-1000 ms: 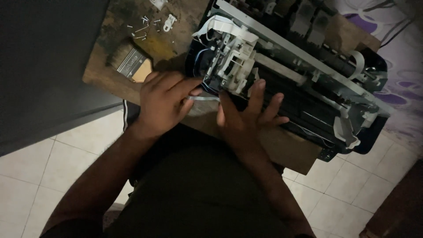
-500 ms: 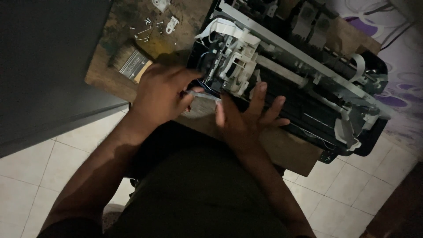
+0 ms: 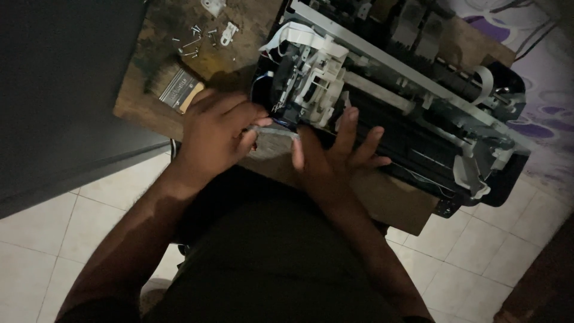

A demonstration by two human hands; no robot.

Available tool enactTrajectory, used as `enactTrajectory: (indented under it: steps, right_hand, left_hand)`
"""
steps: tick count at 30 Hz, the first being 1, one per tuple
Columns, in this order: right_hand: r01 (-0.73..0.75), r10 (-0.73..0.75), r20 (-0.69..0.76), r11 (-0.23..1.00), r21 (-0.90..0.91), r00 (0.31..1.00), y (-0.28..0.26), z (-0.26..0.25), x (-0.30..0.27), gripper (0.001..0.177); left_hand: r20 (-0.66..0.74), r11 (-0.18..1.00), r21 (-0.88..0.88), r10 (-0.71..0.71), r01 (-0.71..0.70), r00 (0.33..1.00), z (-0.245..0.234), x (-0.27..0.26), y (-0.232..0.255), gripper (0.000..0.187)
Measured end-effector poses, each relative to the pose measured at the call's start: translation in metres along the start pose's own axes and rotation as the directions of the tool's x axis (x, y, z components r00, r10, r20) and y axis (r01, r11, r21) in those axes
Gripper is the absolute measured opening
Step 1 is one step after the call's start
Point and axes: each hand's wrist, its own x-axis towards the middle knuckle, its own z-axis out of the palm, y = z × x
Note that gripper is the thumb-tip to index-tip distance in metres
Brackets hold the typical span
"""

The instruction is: The person uses a power drill to remove screws from the internal chassis of a disassembled printer. They then manipulate the internal components by hand, detaching a white plastic part and repositioning the main assembly on the workbench.

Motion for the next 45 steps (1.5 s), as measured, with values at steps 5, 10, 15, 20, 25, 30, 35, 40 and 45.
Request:
enactTrajectory:
  steps: [5,10,15,20,25,30,35,40,45]
  right_hand:
    - [0.046,-0.044,0.041,0.999,-0.028,0.998,-0.001,-0.011,0.004,0.044]
    - [0.002,-0.002,0.016,1.000,-0.008,1.000,-0.003,-0.005,0.001,0.039]
    - [0.006,-0.005,0.031,0.999,-0.037,1.000,-0.009,-0.014,0.016,0.039]
    - [0.087,-0.088,0.057,0.996,0.015,0.994,0.005,-0.006,0.000,0.044]
    - [0.097,-0.109,0.145,0.991,0.088,0.983,0.004,-0.027,0.010,0.044]
    - [0.096,-0.092,0.265,0.995,-0.004,0.960,0.005,-0.033,0.003,0.032]
    - [0.093,-0.104,0.363,0.995,0.047,0.926,0.009,-0.039,0.000,0.016]
    - [0.039,-0.043,0.363,0.999,0.017,0.931,0.004,-0.034,-0.001,0.017]
    - [0.100,-0.109,0.385,0.994,0.042,0.916,0.011,-0.043,0.006,0.017]
  left_hand:
    - [-0.195,0.999,0.001,0.042,-0.043,0.980,0.010,0.001,0.002,0.014]
    - [-0.230,0.998,0.008,0.057,-0.057,0.971,0.018,-0.005,-0.004,0.009]
    - [-0.140,0.999,-0.046,0.004,-0.010,0.990,0.012,0.002,-0.009,0.008]
    - [0.009,0.995,-0.027,-0.095,0.096,0.995,-0.015,0.020,0.004,0.008]
    - [0.063,0.987,0.122,-0.110,0.101,0.992,-0.017,0.031,0.000,0.005]
    - [0.116,0.924,0.372,-0.138,0.086,0.984,-0.012,0.040,0.005,0.043]
    - [0.211,0.980,0.151,-0.161,0.131,0.964,-0.025,0.027,0.005,0.056]
    - [0.306,1.000,0.005,-0.004,0.003,0.952,-0.034,0.025,0.001,0.027]
    - [0.180,0.999,-0.034,0.034,-0.028,0.983,-0.035,0.027,0.003,0.007]
